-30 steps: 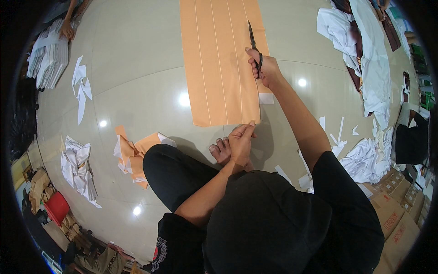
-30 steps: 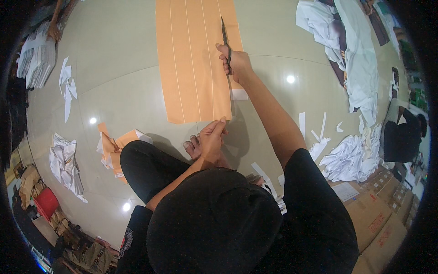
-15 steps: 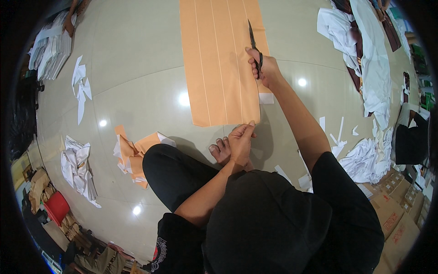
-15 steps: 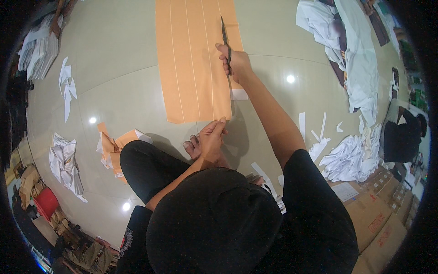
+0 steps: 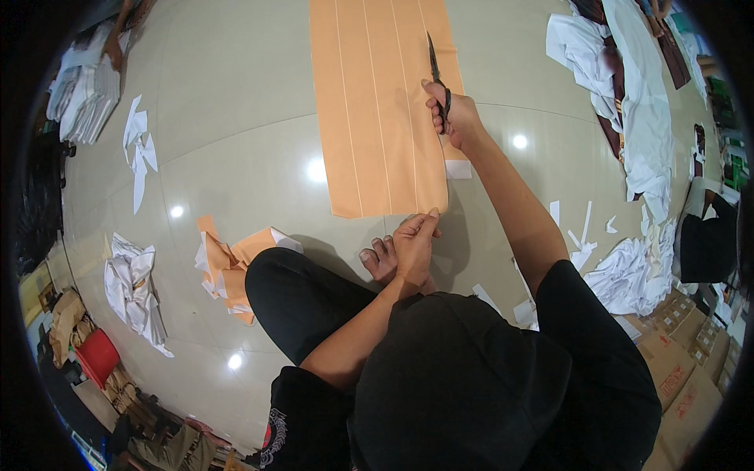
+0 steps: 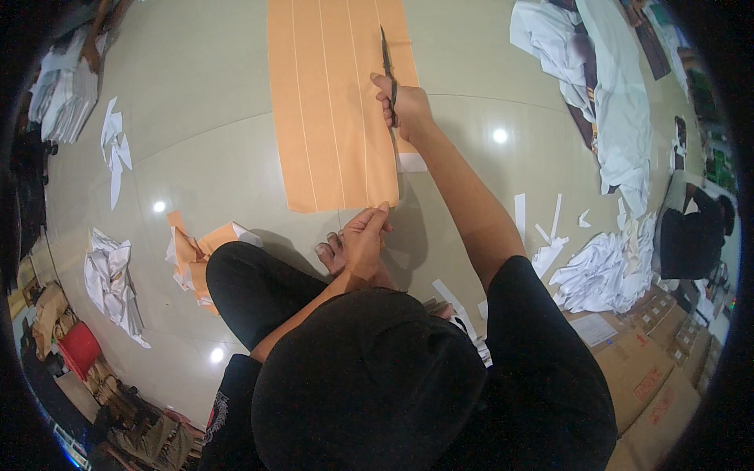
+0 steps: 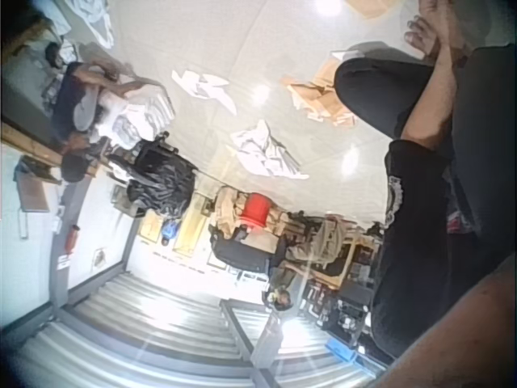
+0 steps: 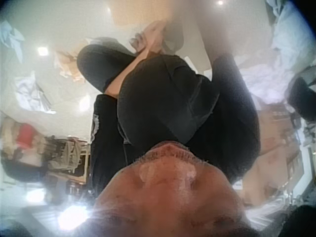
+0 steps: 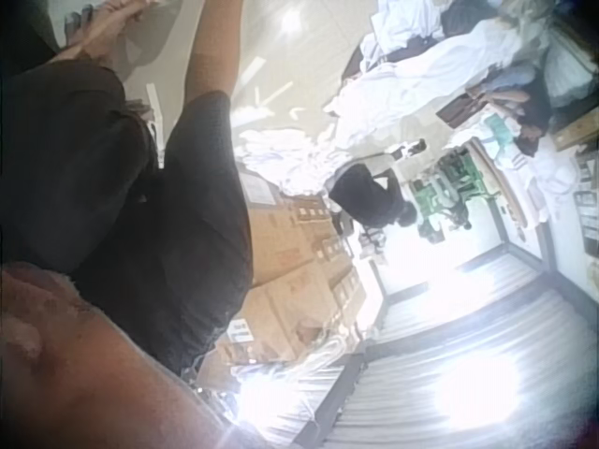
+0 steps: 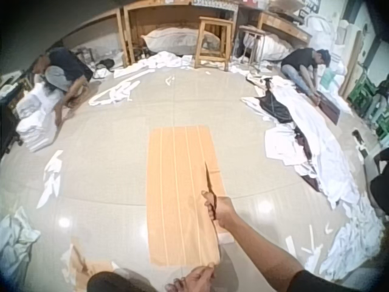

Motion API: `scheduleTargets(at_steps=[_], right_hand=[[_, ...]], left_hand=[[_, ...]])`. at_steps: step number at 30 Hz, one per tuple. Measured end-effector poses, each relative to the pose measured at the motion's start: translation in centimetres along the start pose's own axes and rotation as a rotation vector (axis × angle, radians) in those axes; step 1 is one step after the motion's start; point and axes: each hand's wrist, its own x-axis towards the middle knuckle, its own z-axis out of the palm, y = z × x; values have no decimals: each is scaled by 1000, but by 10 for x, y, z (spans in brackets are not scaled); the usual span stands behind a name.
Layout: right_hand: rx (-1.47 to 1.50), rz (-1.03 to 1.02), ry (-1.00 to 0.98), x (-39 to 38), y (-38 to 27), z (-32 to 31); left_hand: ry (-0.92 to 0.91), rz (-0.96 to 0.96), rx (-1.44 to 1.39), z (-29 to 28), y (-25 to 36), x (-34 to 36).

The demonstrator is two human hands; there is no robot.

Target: The person sits on the floor and uses scissors to cut a large sheet of orange fabric into several long strips. The person holds the fabric with one hand and cuts along pre-marked lines with the other, creating multiple uniform strips.

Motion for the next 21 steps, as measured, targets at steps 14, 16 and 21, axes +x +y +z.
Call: scheduleTargets(at_steps=[14, 16, 21], right_hand=[[3, -1, 10, 2, 0, 3], [0, 2, 7, 2, 0, 4], [10, 2, 2, 4, 2, 3]], left_hand=[[4, -2, 41, 0, 2, -1], [7, 9, 32, 0, 1, 0], [-12, 12, 29, -1, 2, -1]])
